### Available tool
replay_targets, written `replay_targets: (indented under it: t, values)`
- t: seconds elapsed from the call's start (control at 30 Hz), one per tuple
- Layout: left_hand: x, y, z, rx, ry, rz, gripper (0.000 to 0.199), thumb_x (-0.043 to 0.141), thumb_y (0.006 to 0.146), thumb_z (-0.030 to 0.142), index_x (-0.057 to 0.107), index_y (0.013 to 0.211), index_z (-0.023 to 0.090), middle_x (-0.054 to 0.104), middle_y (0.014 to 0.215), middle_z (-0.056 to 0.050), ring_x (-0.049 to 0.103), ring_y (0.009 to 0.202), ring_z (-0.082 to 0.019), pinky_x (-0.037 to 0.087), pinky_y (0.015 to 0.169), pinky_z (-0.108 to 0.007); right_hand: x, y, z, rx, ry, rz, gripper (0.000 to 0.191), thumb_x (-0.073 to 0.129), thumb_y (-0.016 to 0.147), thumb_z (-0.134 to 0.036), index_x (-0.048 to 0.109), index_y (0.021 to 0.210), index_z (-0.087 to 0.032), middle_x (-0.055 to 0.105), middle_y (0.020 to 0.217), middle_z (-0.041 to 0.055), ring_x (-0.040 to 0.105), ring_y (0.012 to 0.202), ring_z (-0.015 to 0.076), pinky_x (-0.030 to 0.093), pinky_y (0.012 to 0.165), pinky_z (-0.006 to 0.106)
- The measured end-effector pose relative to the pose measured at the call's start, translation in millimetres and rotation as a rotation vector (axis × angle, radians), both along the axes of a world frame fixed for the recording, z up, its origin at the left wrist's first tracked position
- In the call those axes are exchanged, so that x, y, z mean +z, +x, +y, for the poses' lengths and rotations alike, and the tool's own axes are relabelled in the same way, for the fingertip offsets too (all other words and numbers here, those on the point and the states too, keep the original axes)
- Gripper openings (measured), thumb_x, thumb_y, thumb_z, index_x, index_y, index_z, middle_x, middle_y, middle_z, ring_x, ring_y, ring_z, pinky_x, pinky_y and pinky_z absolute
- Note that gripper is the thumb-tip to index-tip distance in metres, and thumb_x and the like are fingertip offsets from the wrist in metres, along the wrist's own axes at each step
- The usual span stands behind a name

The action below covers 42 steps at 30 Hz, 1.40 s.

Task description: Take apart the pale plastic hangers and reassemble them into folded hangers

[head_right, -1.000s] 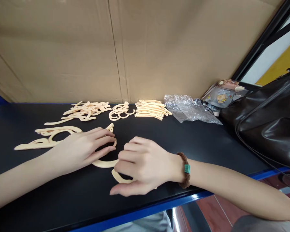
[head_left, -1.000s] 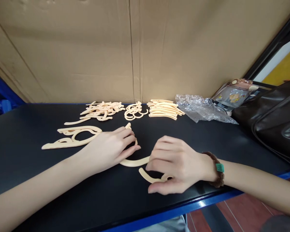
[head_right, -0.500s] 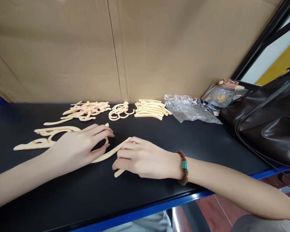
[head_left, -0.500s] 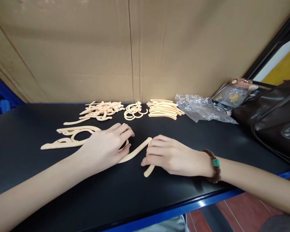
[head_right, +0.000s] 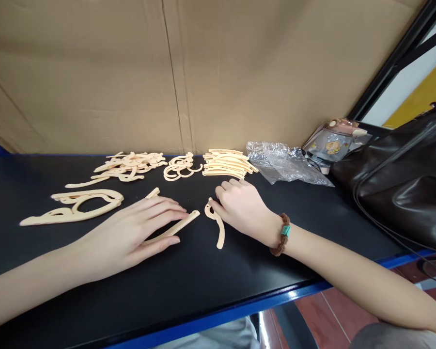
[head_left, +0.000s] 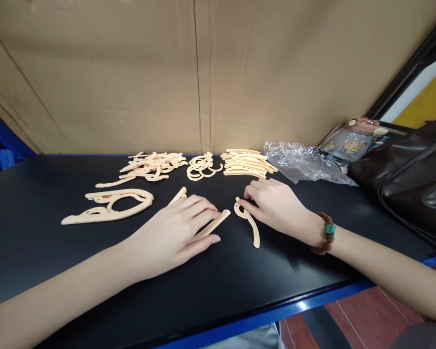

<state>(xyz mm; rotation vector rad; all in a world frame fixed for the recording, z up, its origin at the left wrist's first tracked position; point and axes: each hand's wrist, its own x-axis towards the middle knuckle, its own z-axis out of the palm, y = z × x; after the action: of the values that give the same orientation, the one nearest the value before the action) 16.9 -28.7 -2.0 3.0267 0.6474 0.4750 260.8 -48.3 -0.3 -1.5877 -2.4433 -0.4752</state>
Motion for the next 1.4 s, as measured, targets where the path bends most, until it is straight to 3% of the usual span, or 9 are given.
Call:
replay_targets:
  t: [0.13,0.2,0.4,0.53,0.7,0.83,1.03,1.23,1.4]
  values:
    - [-2.1,3,-3,-0.012,-0.011,0.023,0.029,0.044,0.098,0.039,0.063,0.107,0.02,0.066,0.103,-0.005,0.058,0.094,-0.02,0.046,0.082,-0.034,-1.3,0,-2,0.012,0.01,0.016,0.048,0.05,0.091,-0.057,0.064,0.075,-0.015,0.064,0.076,0.0079,0.06,0.073,0.0224,0.039,0.068,0.035]
    - [-3.5,4,-4,0.003,-0.014,0.031,0.025,0.045,0.097,0.038,0.062,0.1,0.02,0.065,0.096,-0.003,0.058,0.087,-0.019,0.045,0.076,-0.032,-1.4,-1,-3,0.067,-0.023,0.034,0.048,0.051,0.09,-0.059,0.066,0.08,-0.015,0.064,0.079,0.0073,0.06,0.076,0.0222,0.04,0.07,0.034]
    - [-6.6,7,-7,0.14,-0.161,0.0,0.021,0.054,0.091,0.043,0.057,0.098,0.023,0.061,0.086,0.002,0.058,0.075,-0.015,0.042,0.063,-0.026,-0.6,1,-3,0.291,-0.111,-0.017,0.024,0.048,0.098,-0.027,0.068,0.091,-0.016,0.062,0.09,0.0064,0.056,0.081,0.019,0.039,0.077,0.034]
    - [-6.5,10,-10,0.23,-0.232,0.01,0.014,0.051,0.089,0.036,0.055,0.087,0.023,0.058,0.076,0.003,0.055,0.063,-0.013,0.036,0.055,-0.025,-2.6,2,-1,0.293,-0.106,-0.016,0.019,0.046,0.095,-0.015,0.065,0.094,-0.014,0.061,0.096,0.0082,0.054,0.085,0.0196,0.04,0.081,0.035]
    - [-7.3,15,-11,0.261,-0.162,0.053,0.008,0.047,0.073,0.02,0.041,0.068,0.021,0.052,0.067,0.002,0.049,0.056,-0.013,0.03,0.052,-0.025,-5.5,-1,-1,0.267,-0.119,-0.004,0.018,0.044,0.088,-0.005,0.059,0.093,-0.012,0.06,0.096,0.0084,0.053,0.088,0.0203,0.04,0.082,0.034]
    - [-8.3,14,-8,0.218,-0.142,0.062,0.019,0.042,0.086,0.028,0.037,0.069,0.022,0.048,0.062,0.004,0.047,0.052,-0.013,0.027,0.051,-0.026,-5.8,-4,-2,0.252,-0.144,0.035,0.013,0.046,0.087,-0.006,0.056,0.09,-0.014,0.059,0.095,0.0066,0.052,0.086,0.0195,0.041,0.08,0.033]
    - [-11.6,10,-4,0.159,-0.207,0.051,0.03,0.035,0.098,0.04,0.032,0.074,0.023,0.046,0.059,0.006,0.047,0.051,-0.013,0.026,0.051,-0.025,-9.1,-5,1,0.29,-0.152,0.086,0.021,0.047,0.099,-0.032,0.06,0.098,-0.016,0.06,0.1,0.0067,0.056,0.091,0.0198,0.041,0.084,0.034]
    - [-9.6,8,-1,0.14,-0.289,-0.024,0.029,0.036,0.099,0.04,0.032,0.075,0.023,0.04,0.057,0.008,0.045,0.05,-0.012,0.027,0.051,-0.023,-10.9,-9,2,0.337,-0.126,0.214,0.015,0.047,0.097,-0.023,0.056,0.087,-0.016,0.061,0.094,0.0061,0.054,0.087,0.0186,0.04,0.085,0.034]
    - [-8.2,7,2,0.2,-0.4,-0.087,0.028,0.038,0.097,0.043,0.033,0.078,0.023,0.039,0.057,0.009,0.042,0.049,-0.011,0.028,0.049,-0.022,-9.7,-13,0,0.41,-0.169,0.4,0.008,0.051,0.092,-0.019,0.052,0.084,-0.018,0.059,0.08,0.0002,0.051,0.078,0.0148,0.039,0.087,0.032]
